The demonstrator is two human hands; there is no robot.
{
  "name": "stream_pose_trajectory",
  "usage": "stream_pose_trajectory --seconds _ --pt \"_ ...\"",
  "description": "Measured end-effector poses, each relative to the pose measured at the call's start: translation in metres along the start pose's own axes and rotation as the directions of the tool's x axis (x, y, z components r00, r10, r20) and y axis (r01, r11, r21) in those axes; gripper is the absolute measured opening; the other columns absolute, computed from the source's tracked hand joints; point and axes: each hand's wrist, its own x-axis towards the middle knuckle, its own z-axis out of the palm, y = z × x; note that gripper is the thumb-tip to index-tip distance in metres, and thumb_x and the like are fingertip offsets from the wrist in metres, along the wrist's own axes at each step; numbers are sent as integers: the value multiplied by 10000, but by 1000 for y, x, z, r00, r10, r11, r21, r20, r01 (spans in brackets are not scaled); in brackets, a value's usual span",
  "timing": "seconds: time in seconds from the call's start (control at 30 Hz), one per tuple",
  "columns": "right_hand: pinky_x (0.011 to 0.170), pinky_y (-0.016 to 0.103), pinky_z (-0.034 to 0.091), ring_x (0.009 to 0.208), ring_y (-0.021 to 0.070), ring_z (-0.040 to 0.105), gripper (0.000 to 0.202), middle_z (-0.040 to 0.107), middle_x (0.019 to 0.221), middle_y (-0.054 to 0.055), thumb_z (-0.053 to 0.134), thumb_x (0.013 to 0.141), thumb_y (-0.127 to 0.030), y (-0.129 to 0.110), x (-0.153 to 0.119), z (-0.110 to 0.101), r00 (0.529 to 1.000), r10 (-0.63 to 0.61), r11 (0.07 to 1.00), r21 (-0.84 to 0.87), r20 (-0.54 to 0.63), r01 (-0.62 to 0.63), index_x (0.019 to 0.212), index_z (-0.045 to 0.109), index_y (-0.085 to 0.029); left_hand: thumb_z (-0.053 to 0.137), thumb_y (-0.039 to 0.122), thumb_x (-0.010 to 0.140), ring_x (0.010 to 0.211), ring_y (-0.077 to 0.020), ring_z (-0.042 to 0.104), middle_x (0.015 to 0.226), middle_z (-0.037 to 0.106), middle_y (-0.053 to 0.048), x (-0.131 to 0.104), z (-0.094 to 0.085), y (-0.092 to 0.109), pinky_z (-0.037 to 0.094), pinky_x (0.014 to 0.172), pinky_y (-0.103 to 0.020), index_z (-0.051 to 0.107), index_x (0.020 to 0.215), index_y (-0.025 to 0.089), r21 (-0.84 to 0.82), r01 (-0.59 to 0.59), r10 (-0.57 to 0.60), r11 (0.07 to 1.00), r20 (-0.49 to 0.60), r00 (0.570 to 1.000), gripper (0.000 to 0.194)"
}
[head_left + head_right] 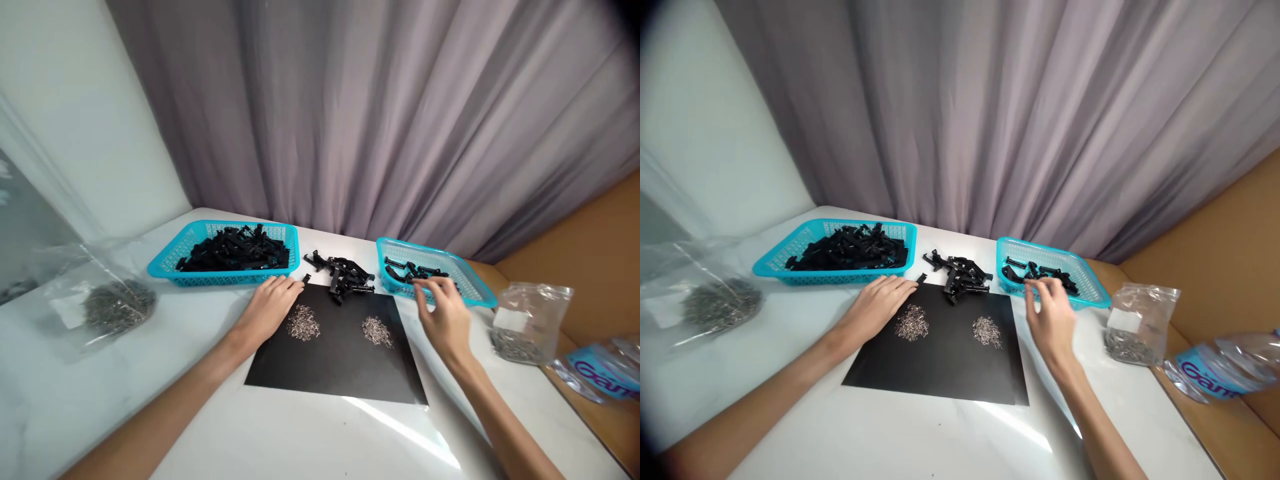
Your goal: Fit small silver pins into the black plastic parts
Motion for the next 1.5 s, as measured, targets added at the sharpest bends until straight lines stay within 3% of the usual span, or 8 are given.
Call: stream_pose_trajectory --seconds 0.1,0.23,0.43,0.7,0.8,1.07,1.23,1.5 --pt "772 349 550 911 225 677 271 656 1065 99 456 1048 -319 -52 -11 0 943 -233 932 331 237 147 1112 702 -224 401 110 1027 1062 -260 668 1116 739 -102 -3 3 -2 477 969 -414 694 1124 192 -1 2 -2 1000 3 1000 319" --pt "803 401 594 1002 260 671 286 645 1165 113 485 1036 -288 -106 -26 1 798 -465 852 440 384 285 1254 667 -250 489 233 1039 1074 -283 666 1125 733 -113 -5 4 -3 480 977 -422 683 1130 169 0 39 -39 999 1 999 224" --pt "802 436 611 976 273 670 385 618 1217 146 462 1044 -275 -123 -44 1 700 -544 830 422 464 365 1399 580 -185 492 248 1046 1036 -287 699 1117 738 -103 -5 -5 4 525 895 -404 611 1271 176 -24 117 -118 993 -28 993 265" --pt "730 349 559 846 209 675 128 686 997 50 574 977 -128 -124 -38 13 818 -434 859 445 378 251 952 675 -202 533 246 1036 1062 -261 724 1226 725 -90 0 -5 8 571 861 -358 558 1339 198 -160 183 -206 970 -140 969 308" --pt "747 333 551 862 200 678 124 680 1001 46 582 967 -111 -127 -32 12 824 -421 846 491 380 207 972 666 -201 577 257 1017 1033 -254 732 1211 729 -63 0 -4 6 576 829 -346 568 1316 216 -200 196 -231 960 -165 959 303" --pt "848 412 584 1021 260 644 432 582 1255 160 520 1035 -401 -153 -42 4 725 -559 808 459 402 370 1416 577 -207 606 261 1001 999 -249 737 1194 729 -48 0 -6 12 567 811 -340 586 1323 218 -261 216 -262 941 -155 953 325" --pt "916 451 566 1076 291 604 494 582 1261 168 492 1033 -483 -167 -43 12 658 -604 792 429 449 434 1403 599 -173 607 235 995 1018 -261 728 1179 726 -57 1 -8 12 559 832 -350 599 1331 201 -286 222 -270 932 -142 952 338" --pt "876 432 555 1032 283 584 475 599 1277 148 509 1034 -438 -166 -50 13 688 -586 807 380 428 452 1433 565 -187 580 222 1003 1026 -251 723 1205 699 -55 2 -11 16 559 856 -353 625 1285 206 -338 218 -272 916 -123 954 286"
